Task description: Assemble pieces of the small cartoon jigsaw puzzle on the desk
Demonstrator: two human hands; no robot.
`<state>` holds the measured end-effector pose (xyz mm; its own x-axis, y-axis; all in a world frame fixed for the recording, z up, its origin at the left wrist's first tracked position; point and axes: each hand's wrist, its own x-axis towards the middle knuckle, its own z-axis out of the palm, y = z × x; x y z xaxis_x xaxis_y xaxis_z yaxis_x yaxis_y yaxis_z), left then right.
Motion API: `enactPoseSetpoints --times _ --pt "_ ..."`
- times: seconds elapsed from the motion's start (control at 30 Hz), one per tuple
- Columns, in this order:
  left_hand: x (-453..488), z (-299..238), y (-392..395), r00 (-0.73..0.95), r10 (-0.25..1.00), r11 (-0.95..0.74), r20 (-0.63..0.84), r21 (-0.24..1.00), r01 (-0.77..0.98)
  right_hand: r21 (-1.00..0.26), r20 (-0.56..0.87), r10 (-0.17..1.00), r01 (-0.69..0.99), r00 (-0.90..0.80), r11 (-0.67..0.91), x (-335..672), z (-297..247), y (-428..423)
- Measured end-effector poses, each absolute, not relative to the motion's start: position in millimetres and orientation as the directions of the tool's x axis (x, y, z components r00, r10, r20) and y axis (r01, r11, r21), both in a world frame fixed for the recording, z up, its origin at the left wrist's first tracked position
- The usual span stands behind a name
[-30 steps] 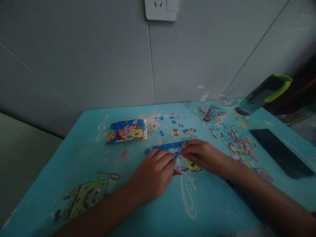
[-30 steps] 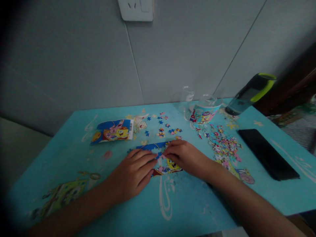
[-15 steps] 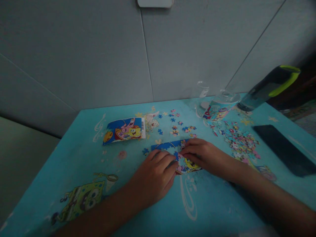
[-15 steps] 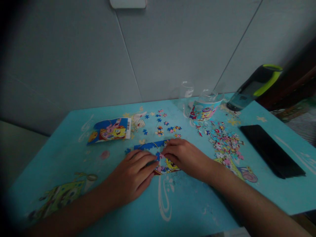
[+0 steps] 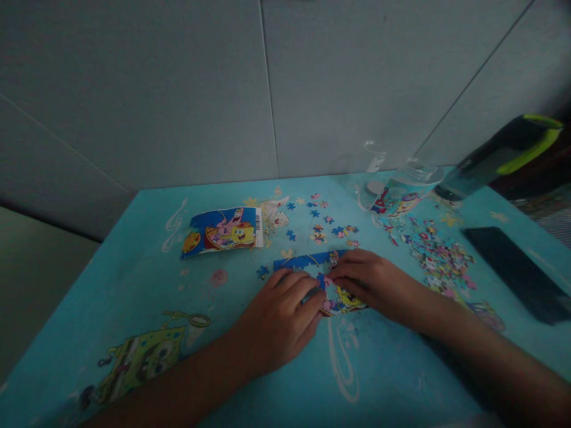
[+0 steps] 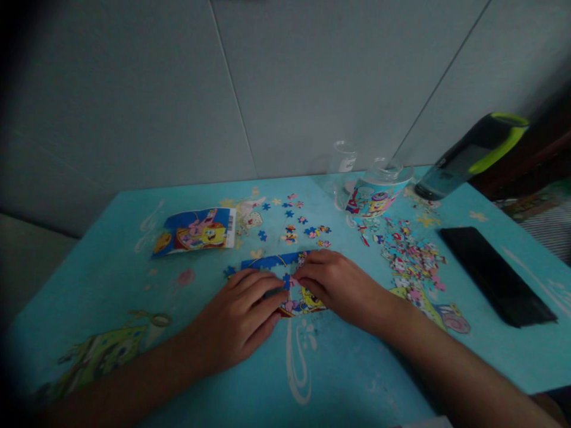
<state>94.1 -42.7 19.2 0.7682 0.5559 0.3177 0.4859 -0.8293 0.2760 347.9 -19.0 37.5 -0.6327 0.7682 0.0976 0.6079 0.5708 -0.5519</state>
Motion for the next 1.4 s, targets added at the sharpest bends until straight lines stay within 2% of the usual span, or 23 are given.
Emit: enactPoseSetpoints --times 0.23,0.9,1.4 --pt "93.9 18.3 -43.2 0.76 0.569 -0.818 0.314 0.307 0.486 -0.537 0.072 0.773 0.628 -0.631 0.563 347.4 40.4 -20.4" --pt "91.0 15.0 -45.0 0.753 0.566 -0.822 0.336 0.306 0.481 -0.559 0.098 0.772 0.607 -0.628 0.564 348.0 40.7 -19.0" --pt "91.3 13.9 -43.5 0.761 0.551 -0.831 0.341 0.302 0.467 -0.558 0.065 0.777 0.623 -0.626 0.549 348.4 41.6 -20.0"
